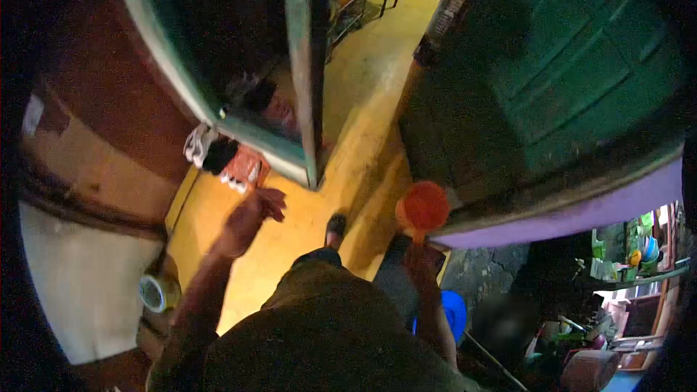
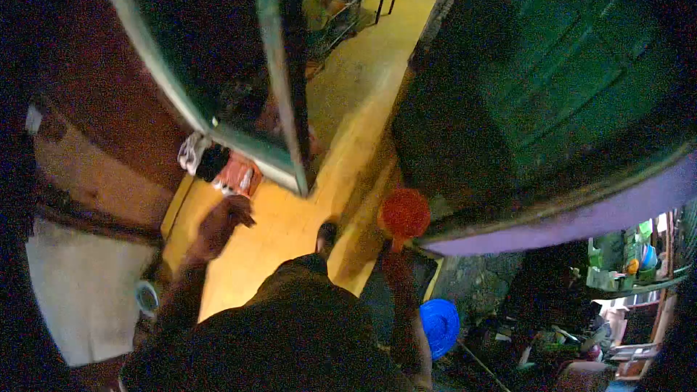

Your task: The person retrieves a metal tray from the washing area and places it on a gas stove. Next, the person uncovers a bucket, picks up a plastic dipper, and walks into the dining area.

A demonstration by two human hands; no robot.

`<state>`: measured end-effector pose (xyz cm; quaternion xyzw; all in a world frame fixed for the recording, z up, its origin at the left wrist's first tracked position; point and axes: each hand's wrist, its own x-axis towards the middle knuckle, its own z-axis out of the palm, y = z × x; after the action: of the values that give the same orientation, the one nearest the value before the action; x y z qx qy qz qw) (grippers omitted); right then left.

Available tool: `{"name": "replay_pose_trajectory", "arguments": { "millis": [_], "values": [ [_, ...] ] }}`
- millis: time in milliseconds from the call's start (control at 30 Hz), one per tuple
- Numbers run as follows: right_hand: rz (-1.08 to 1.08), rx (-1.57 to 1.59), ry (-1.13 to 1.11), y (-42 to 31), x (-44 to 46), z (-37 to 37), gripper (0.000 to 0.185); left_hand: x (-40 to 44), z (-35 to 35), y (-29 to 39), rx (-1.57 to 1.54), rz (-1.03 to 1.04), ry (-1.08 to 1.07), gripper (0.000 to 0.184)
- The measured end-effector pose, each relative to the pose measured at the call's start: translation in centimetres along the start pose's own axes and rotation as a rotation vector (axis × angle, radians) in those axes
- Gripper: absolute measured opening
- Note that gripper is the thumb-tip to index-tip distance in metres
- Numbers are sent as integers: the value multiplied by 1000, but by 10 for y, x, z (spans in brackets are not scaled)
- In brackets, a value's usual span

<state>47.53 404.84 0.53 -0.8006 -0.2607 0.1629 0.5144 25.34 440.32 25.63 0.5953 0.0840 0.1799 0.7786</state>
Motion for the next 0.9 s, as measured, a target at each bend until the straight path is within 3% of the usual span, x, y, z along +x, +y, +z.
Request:
{"name": "replay_pose_trajectory", "arguments": {
  "millis": [67,100,133,167,200,233,267,300,333,367,467,533,567,600,633,767,833,867,900],
  "values": [
    [196,-5,-88,14,34,-7,11,53,-57,-103,115,-280,12,31],
    [297,-14,-136,17,45,-16,12,66,-96,-179,470,-283,11,28],
    [76,-439,-114,12,62,-21,15,83,-126,-242,100,-429,-24,23],
    [-157,-864,-76,1,92,-27,19,98,-113,-260,182,-342,39,20],
    [-156,-819,-70,-1,111,-33,19,125,-105,-243,336,-568,-52,20],
    [38,-484,-99,-3,135,-38,19,151,-103,-255,817,-373,-147,27],
    [305,-19,-107,-11,161,-37,19,179,-92,-248,738,-424,-229,30],
    [492,359,-77,-15,193,-41,20,203,-91,-264,640,-301,-209,31],
    [563,541,-68,-25,228,-42,20,244,-67,-231,747,-494,-222,33],
    [594,649,-72,-33,262,-44,20,271,-77,-257,304,-644,-203,36],
    [609,828,-131,-45,381,-42,20,372,-88,-316,607,-453,-325,39],
    [594,901,-200,-50,468,-42,21,421,-78,-317,263,-670,31,39],
    [581,924,-241,-54,511,-41,21,437,-112,-369,-190,-512,31,39],
    [564,933,-288,-61,558,-39,21,453,-144,-418,-864,-399,8,39],
    [543,939,-342,-66,600,-35,22,469,-175,-465,-1352,-356,-103,38],
    [487,830,-452,-96,795,-20,19,509,-210,-396,-1131,-76,-54,37],
    [500,737,-408,-116,908,-16,15,529,-179,-358,-336,-364,810,38],
    [497,709,-389,-147,956,-26,15,526,-167,-351,-357,-365,836,38],
    [495,747,-380,-153,1011,-16,16,505,-189,-378,-561,-342,725,37]
  ]
}}
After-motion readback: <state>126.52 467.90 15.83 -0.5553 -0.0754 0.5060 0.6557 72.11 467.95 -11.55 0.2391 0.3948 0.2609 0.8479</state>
